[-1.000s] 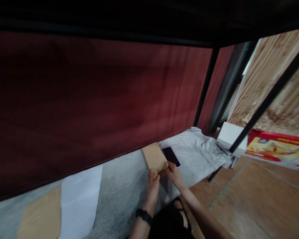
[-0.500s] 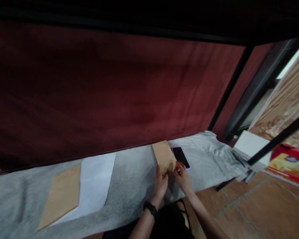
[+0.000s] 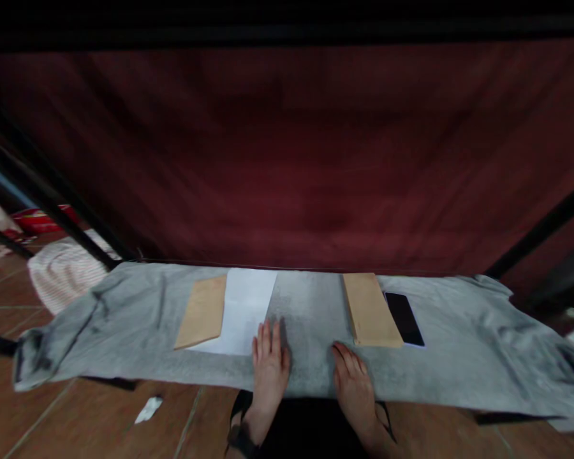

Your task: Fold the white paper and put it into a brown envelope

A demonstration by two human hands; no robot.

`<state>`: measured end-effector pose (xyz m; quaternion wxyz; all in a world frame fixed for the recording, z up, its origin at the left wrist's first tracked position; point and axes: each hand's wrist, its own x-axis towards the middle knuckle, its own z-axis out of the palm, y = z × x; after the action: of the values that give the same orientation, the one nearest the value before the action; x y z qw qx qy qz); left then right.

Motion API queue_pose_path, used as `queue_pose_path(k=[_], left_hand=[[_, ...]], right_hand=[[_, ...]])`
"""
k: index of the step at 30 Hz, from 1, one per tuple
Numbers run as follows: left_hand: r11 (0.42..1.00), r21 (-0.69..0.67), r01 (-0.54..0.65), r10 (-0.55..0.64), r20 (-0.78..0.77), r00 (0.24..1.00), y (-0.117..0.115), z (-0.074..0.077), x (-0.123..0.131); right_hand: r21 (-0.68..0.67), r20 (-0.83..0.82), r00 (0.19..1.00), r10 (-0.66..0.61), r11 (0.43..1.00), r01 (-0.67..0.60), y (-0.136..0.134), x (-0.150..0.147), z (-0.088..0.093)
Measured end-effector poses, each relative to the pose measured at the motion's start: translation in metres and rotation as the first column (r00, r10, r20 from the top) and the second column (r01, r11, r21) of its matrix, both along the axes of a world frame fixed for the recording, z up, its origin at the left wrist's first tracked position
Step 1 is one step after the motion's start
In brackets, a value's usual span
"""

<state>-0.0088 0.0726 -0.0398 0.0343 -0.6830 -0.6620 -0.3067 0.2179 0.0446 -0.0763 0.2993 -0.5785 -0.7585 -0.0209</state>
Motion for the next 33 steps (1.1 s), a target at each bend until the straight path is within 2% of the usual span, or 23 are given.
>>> queue_pose_path(k=[2,4,7,11,15,19,22,24,28,33], left_hand=[[0.991,0.014,-0.133,0.134,-0.115,0.984,-0.004,0.003,-0.031],[0.976,-0.009,-0.220,0.214,-0.194,0.958,-0.007,0.002,-0.056],[0.970,-0.099,-0.224,0.188,-0.288,0.939,-0.007,-0.002,-0.079],[0.972,-0.148,-0.182,0.122,-0.346,0.930,0.000,-0.002,-0.086],[0.988,-0.143,-0.052,-0.002,-0.353,0.936,0.000,0.006,-0.063],[0.979,-0.155,0.130,-0.175,-0.326,0.929,-0.015,0.008,-0.015],[0.956,-0.182,0.231,-0.276,-0.292,0.915,-0.030,0.003,0.022],[0.953,-0.180,0.243,-0.285,-0.266,0.921,-0.038,-0.001,0.043],[0.973,-0.147,0.176,-0.210,-0.261,0.942,-0.044,-0.008,0.071],[0.969,-0.115,0.218,-0.242,-0.268,0.933,-0.037,-0.016,0.075]], right_hand=[[0.013,0.054,0.998,-0.013,1.000,0.012,0.000,0.000,-0.001],[0.031,0.082,0.996,-0.017,0.999,0.015,-0.001,0.000,-0.002],[0.058,0.097,0.995,-0.013,0.998,0.007,-0.001,0.002,-0.004],[0.066,0.105,0.994,-0.012,0.998,0.005,0.000,0.003,-0.006],[0.060,0.102,0.995,-0.002,0.998,-0.004,0.000,0.003,-0.005],[0.039,0.038,0.999,0.017,0.999,-0.018,0.000,0.004,-0.005],[-0.022,-0.082,0.997,0.008,1.000,-0.010,0.004,0.006,-0.004],[-0.075,-0.199,0.979,-0.031,0.997,0.017,0.010,0.006,-0.002],[-0.159,-0.365,0.929,-0.063,0.987,0.004,0.026,0.000,0.003],[-0.135,-0.521,0.853,-0.022,0.989,-0.057,0.050,-0.016,0.007]])
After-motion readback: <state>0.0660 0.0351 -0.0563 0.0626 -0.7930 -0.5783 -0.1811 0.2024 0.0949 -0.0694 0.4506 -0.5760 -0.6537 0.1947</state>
